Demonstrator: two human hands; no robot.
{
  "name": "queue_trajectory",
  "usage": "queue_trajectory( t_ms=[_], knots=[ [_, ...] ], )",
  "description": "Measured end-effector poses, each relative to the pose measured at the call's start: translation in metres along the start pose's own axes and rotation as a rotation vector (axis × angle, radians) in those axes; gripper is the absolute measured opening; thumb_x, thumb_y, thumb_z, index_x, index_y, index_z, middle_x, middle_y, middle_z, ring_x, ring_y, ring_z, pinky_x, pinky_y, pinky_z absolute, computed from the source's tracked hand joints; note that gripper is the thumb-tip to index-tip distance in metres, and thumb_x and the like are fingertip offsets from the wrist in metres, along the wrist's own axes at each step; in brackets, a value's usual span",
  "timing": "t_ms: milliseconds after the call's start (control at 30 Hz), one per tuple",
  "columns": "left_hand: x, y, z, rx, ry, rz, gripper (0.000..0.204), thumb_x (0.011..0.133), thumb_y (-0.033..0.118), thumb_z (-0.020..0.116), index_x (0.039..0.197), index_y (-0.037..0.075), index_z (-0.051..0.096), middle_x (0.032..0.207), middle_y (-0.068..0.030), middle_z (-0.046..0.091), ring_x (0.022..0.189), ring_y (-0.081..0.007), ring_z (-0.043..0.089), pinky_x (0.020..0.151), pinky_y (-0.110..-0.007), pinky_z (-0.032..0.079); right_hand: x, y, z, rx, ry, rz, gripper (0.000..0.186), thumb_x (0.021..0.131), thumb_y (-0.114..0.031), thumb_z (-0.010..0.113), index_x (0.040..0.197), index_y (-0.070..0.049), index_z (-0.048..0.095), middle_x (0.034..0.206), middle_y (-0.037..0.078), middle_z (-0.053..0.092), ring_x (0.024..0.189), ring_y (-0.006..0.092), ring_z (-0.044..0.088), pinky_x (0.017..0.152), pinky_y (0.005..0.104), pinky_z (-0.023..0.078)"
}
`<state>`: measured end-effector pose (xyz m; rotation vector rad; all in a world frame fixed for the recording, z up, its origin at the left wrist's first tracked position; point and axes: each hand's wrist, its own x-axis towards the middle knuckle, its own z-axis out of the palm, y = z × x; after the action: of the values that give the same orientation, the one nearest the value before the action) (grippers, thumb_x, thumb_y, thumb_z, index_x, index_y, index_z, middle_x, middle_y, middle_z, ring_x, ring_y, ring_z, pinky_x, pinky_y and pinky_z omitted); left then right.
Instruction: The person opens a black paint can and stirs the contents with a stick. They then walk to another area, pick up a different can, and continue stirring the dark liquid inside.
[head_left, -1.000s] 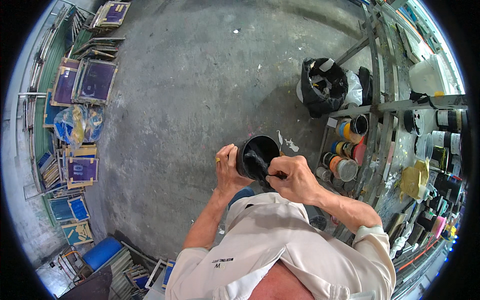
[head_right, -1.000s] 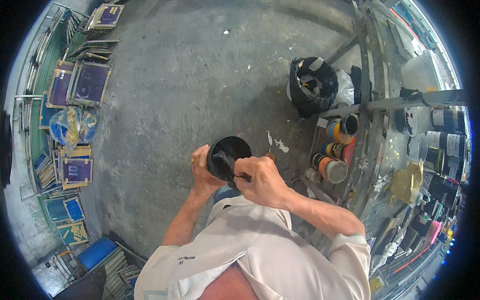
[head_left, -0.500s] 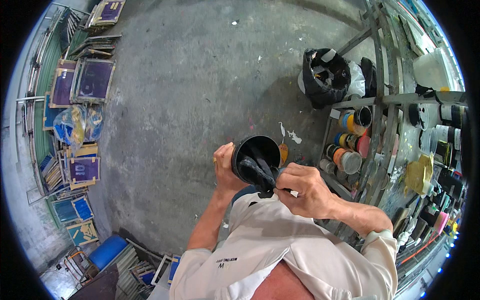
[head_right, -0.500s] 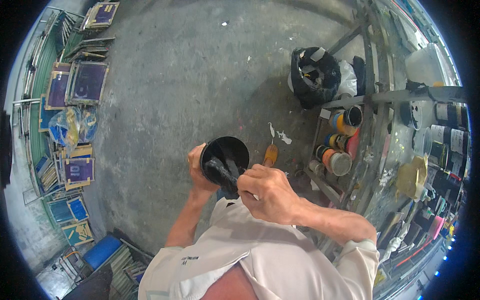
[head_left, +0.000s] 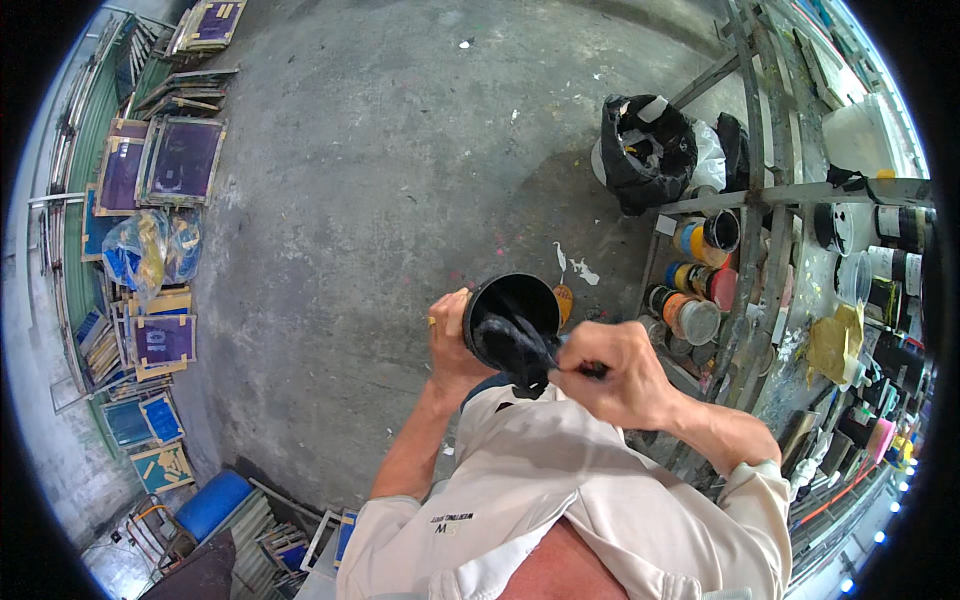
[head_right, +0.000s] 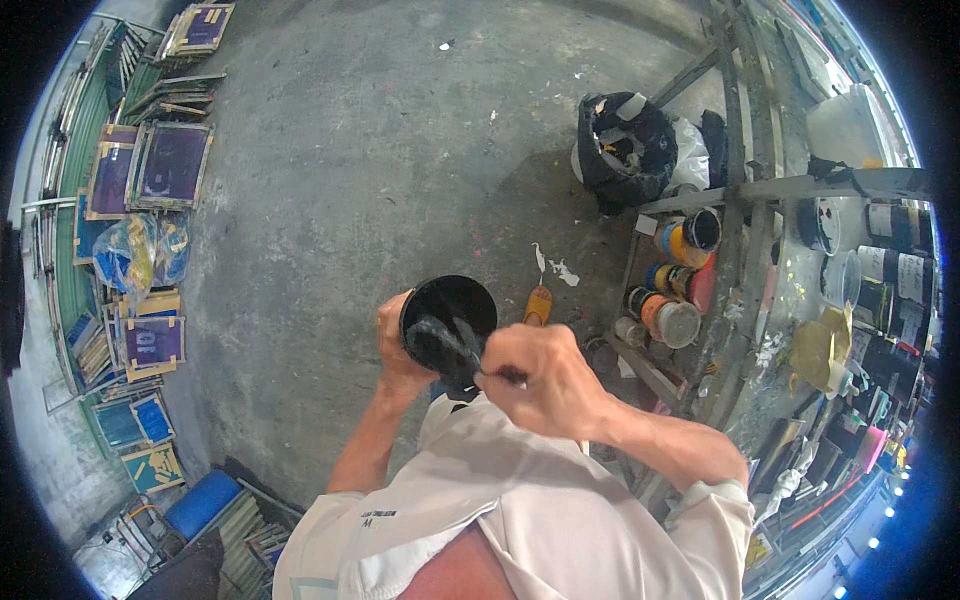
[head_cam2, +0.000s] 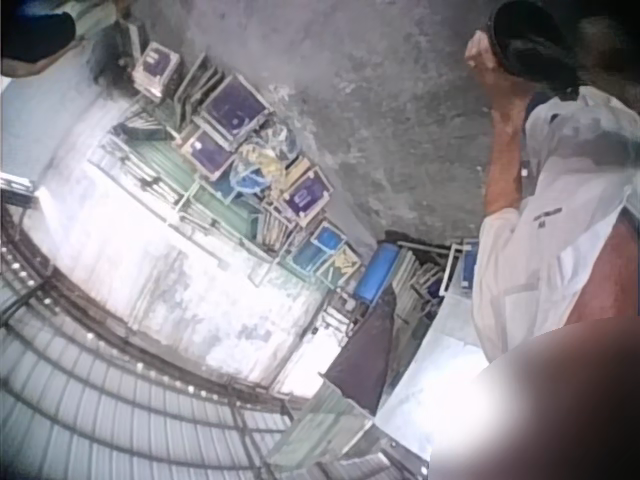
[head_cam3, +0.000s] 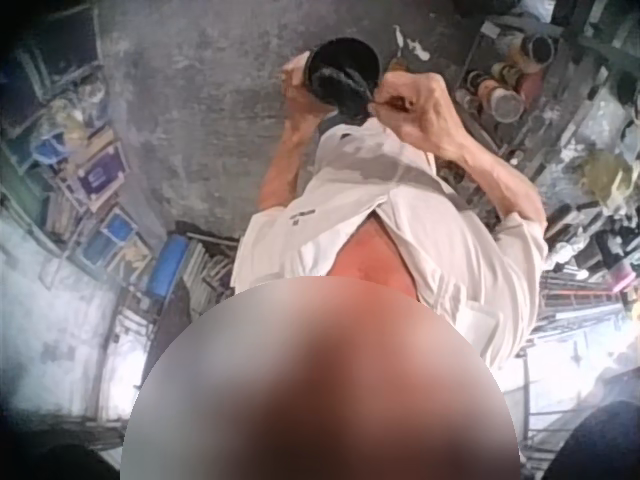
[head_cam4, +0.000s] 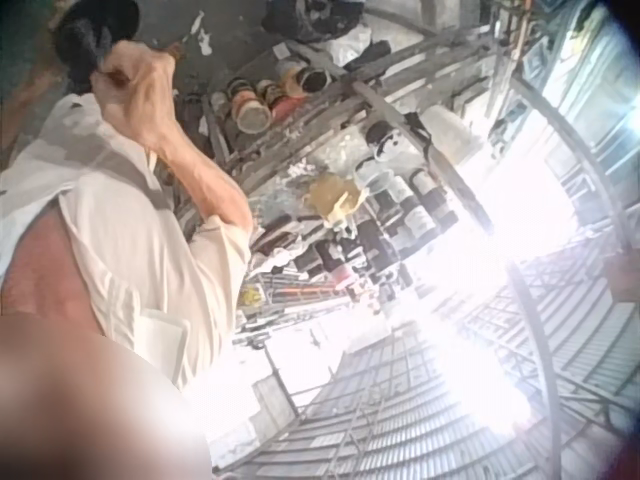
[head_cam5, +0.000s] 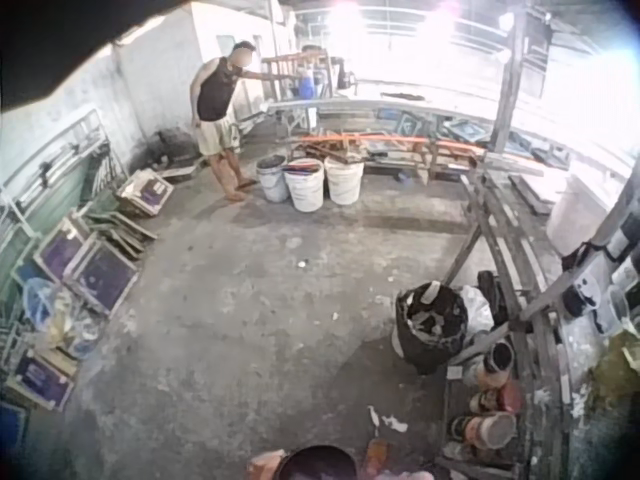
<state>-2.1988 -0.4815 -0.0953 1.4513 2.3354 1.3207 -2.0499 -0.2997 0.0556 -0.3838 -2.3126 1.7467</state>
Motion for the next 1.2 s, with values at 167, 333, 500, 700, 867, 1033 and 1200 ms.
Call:
queue_trajectory(
  t_ms=[167,333,500,700,867,1033,1200],
  knots=[
    [-0.003,0.027,0.018,0.008,0.048,0.069,0.091,0.06,0.04,0.093,0.13,0.002,0.05,0.126,-0.0156,0.057,0.118,-0.0326,0.054,0.105,-0.052,0.038,0.024,0.015,-0.003,0.218,0.165,0.444,0.018,0.082,-0.001,0.074,0.076,-0.002,0.056,0.068,-0.003,0.055,0.063,0.0014,0.049,0.053,0.0221,0.04],
    [0.016,0.034,0.023,-0.557,0.058,0.049,0.116,0.05,0.044,0.098,0.142,0.008,0.037,0.138,-0.0173,0.048,0.124,-0.031,0.051,0.11,-0.05,0.035,0.041,0.014,-0.015,0.109,0.067,0.285,0.018,0.083,-0.001,0.074,0.076,-0.004,0.057,0.071,-0.004,0.056,0.064,0.0017,0.049,0.055,0.0221,0.04],
    [0.047,0.017,0.002,-0.4,-0.203,0.214,0.129,0.043,0.044,0.102,0.145,0.013,0.03,0.139,-0.0178,0.045,0.133,-0.0377,0.045,0.111,-0.046,0.041,0.06,0.01,-0.029,0.213,-0.077,0.31,0.016,0.08,-0.005,0.073,0.079,-0.002,0.057,0.068,0.0,0.054,0.064,0.008,0.05,0.058,0.0273,0.043],
    [0.056,0.005,0.005,-0.157,-0.349,-0.127,0.128,0.048,0.038,0.098,0.149,0.004,0.026,0.132,-0.018,0.053,0.125,-0.0392,0.054,0.106,-0.047,0.047,0.076,0.036,-0.004,-0.293,-0.044,0.141,0.026,0.074,-0.006,0.068,0.097,0.003,0.061,0.076,0.019,0.065,0.073,0.0351,0.067,0.07,0.0426,0.052],
    [0.047,-0.026,0.014,0.087,-0.104,-0.084,0.119,0.055,0.032,0.095,0.147,0.0,0.027,0.128,-0.0226,0.052,0.121,-0.0408,0.054,0.105,-0.053,0.041,0.093,0.058,0.018,-0.361,-0.177,0.329,0.03,0.071,-0.001,0.065,0.1,0.006,0.07,0.081,0.022,0.071,0.076,0.0263,0.072,0.07,0.039,0.055],
    [0.028,-0.047,0.011,0.064,-0.006,-0.124,0.126,0.053,0.027,0.097,0.15,0.001,0.022,0.132,-0.0223,0.05,0.127,-0.0401,0.049,0.108,-0.055,0.037,0.091,0.046,0.024,-0.167,-0.181,0.33,0.026,0.072,-0.002,0.061,0.093,0.008,0.073,0.076,0.021,0.07,0.067,0.0287,0.071,0.066,0.0392,0.056],
    [0.018,-0.049,0.002,0.081,0.01,-0.118,0.136,0.052,0.029,0.098,0.153,0.003,0.012,0.138,-0.0187,0.049,0.129,-0.0396,0.049,0.109,-0.056,0.036,0.077,0.019,0.016,-0.107,-0.272,0.327,0.023,0.074,0.001,0.059,0.091,0.008,0.071,0.072,0.02,0.068,0.067,0.0261,0.07,0.065,0.0406,0.055]
  ],
)
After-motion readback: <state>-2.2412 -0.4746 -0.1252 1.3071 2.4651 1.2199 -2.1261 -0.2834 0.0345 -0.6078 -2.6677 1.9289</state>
